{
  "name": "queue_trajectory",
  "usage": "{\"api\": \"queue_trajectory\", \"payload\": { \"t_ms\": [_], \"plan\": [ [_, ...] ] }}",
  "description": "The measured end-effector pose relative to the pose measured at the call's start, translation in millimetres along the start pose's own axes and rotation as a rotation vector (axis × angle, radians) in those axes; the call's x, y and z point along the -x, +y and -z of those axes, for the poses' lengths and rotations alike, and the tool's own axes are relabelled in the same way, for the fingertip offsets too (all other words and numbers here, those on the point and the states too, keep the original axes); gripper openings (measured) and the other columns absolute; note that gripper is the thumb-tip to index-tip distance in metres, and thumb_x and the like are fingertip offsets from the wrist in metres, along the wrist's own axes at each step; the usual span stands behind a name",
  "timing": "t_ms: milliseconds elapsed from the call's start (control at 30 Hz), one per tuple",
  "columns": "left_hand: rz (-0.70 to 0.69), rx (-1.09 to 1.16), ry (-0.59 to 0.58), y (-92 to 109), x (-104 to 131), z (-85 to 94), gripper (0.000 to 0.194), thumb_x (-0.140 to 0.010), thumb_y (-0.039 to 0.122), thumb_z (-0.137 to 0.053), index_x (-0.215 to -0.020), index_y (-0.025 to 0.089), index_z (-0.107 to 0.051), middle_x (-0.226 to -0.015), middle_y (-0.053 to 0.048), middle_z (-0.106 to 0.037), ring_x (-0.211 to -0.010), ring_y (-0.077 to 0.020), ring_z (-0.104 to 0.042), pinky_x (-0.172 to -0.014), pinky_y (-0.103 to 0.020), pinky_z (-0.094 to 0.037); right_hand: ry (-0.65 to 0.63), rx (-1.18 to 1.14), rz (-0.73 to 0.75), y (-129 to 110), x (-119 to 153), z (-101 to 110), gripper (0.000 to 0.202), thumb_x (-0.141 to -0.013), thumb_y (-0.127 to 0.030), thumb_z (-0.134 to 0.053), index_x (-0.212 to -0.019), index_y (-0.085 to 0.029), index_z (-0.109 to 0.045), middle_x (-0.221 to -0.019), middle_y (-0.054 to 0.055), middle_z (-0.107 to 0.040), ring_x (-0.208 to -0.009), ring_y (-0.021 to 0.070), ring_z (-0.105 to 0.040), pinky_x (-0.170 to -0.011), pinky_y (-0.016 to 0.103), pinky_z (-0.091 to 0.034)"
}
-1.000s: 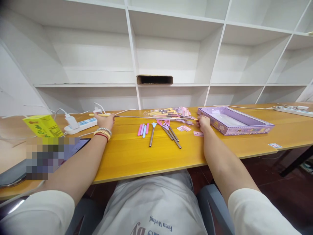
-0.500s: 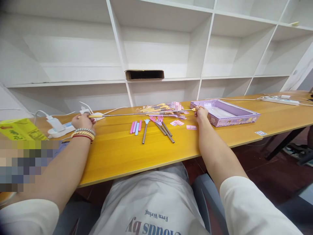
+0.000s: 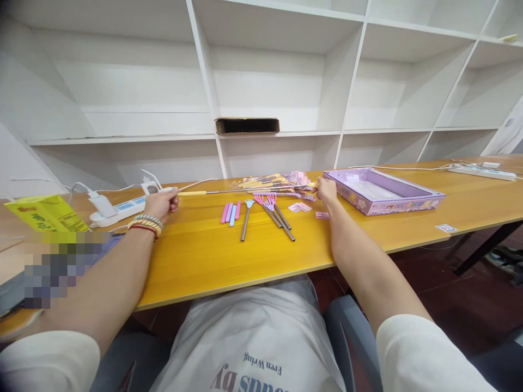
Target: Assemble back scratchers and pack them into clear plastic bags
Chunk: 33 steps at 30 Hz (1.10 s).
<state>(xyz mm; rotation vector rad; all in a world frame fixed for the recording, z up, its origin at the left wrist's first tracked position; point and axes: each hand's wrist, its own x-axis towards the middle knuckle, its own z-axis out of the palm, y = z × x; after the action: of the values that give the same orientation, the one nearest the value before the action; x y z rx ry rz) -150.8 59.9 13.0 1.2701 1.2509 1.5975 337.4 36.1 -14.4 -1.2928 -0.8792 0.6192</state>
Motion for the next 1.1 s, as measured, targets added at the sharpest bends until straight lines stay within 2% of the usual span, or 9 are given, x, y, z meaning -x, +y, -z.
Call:
{"api": "queue_trajectory", "payload": {
  "t_ms": [133, 233, 367, 433, 567, 700, 833, 933, 1100],
  "plan": [
    [0.131, 0.08, -0.339, 16.5, 11.0, -7.3, 0.024, -0.063, 0.025, -0.075, -0.068, 0.011, -0.056, -0.046, 0.004, -0.043, -0.036, -0.0037, -0.032, -0.037, -0.018, -0.024, -0.201, -0.071, 0.068, -10.7, 11.6, -8.2, 0.021, -0.073, -0.023, -0.059, -0.058, -0.018, -0.045, -0.046, 0.002, -0.053, -0.03, 0.005, -0.03, -0.03, 0.021, -0.019],
    [0.158, 0.096, -0.462, 26.8, 19.8, -13.5, 0.021, -0.063, 0.022, -0.076, -0.071, 0.01, -0.06, -0.045, 0.004, -0.039, -0.037, -0.0035, -0.03, -0.037, -0.018, -0.022, -0.304, -0.176, 0.089, -16.6, 21.1, -11.0, 0.025, -0.072, -0.03, -0.063, -0.059, -0.017, -0.047, -0.05, 0.002, -0.055, -0.032, 0.0038, -0.03, -0.031, 0.02, -0.02],
    [0.193, -0.075, -0.631, 28.5, 33.8, -34.8, 0.019, -0.065, 0.021, -0.074, -0.062, 0.012, -0.058, -0.044, 0.003, -0.037, -0.037, -0.0038, -0.027, -0.038, -0.02, -0.018, -0.58, -0.079, 0.11, -21.2, 37.1, -23.3, 0.028, -0.068, -0.035, -0.069, -0.059, -0.013, -0.054, -0.055, 0.006, -0.059, -0.033, 0.0037, -0.032, -0.033, 0.021, -0.022],
    [0.19, -0.141, -0.647, 26.4, 38.0, -44.7, 0.022, -0.066, 0.024, -0.073, -0.057, 0.013, -0.056, -0.042, 0.005, -0.032, -0.036, -0.0031, -0.023, -0.038, -0.02, -0.015, -0.649, -0.036, 0.154, -23.2, 42.6, -29.1, 0.029, -0.068, -0.037, -0.069, -0.058, -0.012, -0.056, -0.053, 0.006, -0.058, -0.033, 0.0034, -0.031, -0.033, 0.021, -0.02],
    [0.161, -0.152, -0.617, 23.8, 38.7, -50.8, 0.021, -0.067, 0.028, -0.072, -0.061, 0.012, -0.061, -0.041, 0.008, -0.024, -0.036, -0.003, -0.019, -0.038, -0.02, -0.014, -0.675, -0.044, 0.233, -27.3, 45.6, -33.2, 0.033, -0.07, -0.041, -0.067, -0.057, -0.012, -0.057, -0.054, 0.005, -0.059, -0.034, 0.0029, -0.03, -0.034, 0.021, -0.02],
    [0.153, -0.174, -0.675, 24.9, 45.6, -60.1, 0.023, -0.068, 0.034, -0.07, -0.063, 0.013, -0.064, -0.04, 0.008, -0.022, -0.036, -0.0032, -0.016, -0.038, -0.021, -0.013, -0.748, 0.038, 0.203, -29.1, 54.6, -45.9, 0.03, -0.07, -0.041, -0.067, -0.062, -0.014, -0.058, -0.053, 0.003, -0.059, -0.034, 0.0033, -0.03, -0.035, 0.02, -0.021],
    [0.06, -0.369, -0.85, 27.9, 62.3, -81.1, 0.03, -0.072, 0.04, -0.065, -0.058, 0.014, -0.064, -0.042, -0.001, -0.045, -0.035, -0.0069, -0.03, -0.037, -0.023, -0.018, -0.901, 0.241, 0.265, -29.9, 71.0, -68.9, 0.026, -0.073, -0.038, -0.064, -0.063, -0.014, -0.061, -0.055, 0.003, -0.061, -0.037, 0.0043, -0.033, -0.036, 0.019, -0.022],
    [-0.051, -0.461, -0.853, 30.0, 69.5, -89.3, 0.037, -0.077, 0.045, -0.057, -0.058, 0.014, -0.066, -0.045, -0.004, -0.054, -0.036, -0.0083, -0.035, -0.038, -0.024, -0.022, -0.863, 0.259, 0.362, -31.5, 76.8, -75.3, 0.027, -0.075, -0.038, -0.062, -0.062, -0.014, -0.061, -0.053, 0.002, -0.06, -0.04, 0.0056, -0.037, -0.039, 0.019, -0.026],
    [-0.201, -0.504, -0.865, 27.8, 66.0, -87.7, 0.044, -0.08, 0.048, -0.051, -0.058, 0.014, -0.067, -0.047, -0.003, -0.058, -0.04, -0.009, -0.04, -0.044, -0.024, -0.028, -0.932, 0.317, 0.343, -33.4, 74.6, -68.3, 0.029, -0.075, -0.043, -0.062, -0.068, -0.015, -0.062, -0.057, 0.001, -0.061, -0.039, 0.0052, -0.036, -0.036, 0.019, -0.023]
  ]
}}
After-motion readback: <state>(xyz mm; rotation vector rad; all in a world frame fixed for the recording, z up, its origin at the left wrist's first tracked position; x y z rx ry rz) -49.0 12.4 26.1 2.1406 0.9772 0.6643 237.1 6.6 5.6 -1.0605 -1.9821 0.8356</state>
